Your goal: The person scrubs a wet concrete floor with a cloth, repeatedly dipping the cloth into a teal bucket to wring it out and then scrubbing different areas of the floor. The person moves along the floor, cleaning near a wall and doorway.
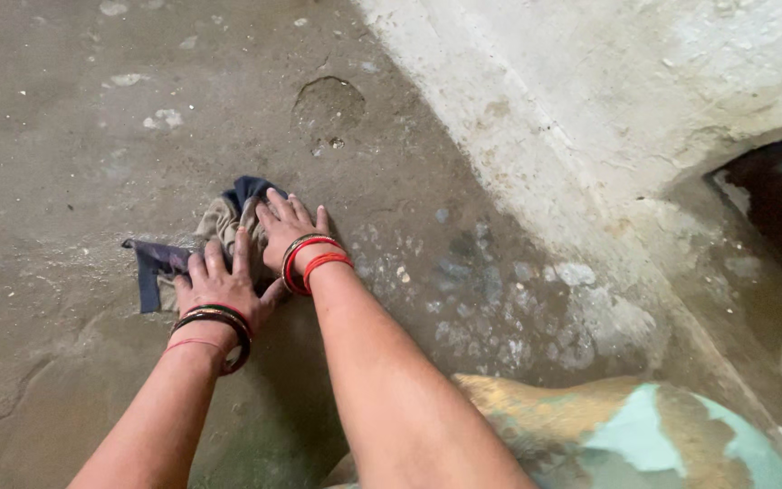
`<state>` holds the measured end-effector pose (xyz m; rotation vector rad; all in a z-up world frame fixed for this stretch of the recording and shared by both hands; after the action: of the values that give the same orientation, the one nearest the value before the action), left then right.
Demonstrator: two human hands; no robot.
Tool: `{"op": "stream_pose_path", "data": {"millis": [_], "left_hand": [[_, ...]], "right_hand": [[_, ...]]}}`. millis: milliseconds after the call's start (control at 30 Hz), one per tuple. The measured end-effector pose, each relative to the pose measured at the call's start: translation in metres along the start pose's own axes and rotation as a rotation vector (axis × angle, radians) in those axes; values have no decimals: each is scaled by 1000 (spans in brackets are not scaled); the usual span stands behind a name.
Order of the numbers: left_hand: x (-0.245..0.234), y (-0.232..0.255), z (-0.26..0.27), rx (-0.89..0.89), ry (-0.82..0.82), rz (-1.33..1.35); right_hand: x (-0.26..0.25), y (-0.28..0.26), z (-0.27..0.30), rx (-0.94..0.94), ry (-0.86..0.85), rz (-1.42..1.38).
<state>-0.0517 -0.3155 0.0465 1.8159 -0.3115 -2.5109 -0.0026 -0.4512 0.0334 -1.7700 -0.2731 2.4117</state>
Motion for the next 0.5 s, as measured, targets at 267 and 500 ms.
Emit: {"op": "stream_pose_path", "data": {"millis": [267,500], "left_hand": [[28,-27,71,181,-51,-263],[45,-50,63,293,70,-181]], "right_hand": [[39,-45,154,50,31,13],[44,-70,145,115,-35,154]]}}
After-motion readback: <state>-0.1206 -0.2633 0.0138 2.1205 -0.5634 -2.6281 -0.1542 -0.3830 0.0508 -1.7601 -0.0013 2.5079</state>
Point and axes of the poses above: each hand's wrist, its own z-axis away from the middle knuckle, its own x-axis out of the palm, y = z × x, the point moved 1 cm from there along -z, towards the middle knuckle, and after that the axes turned 9 degrees about z, right-handed, at the moved point
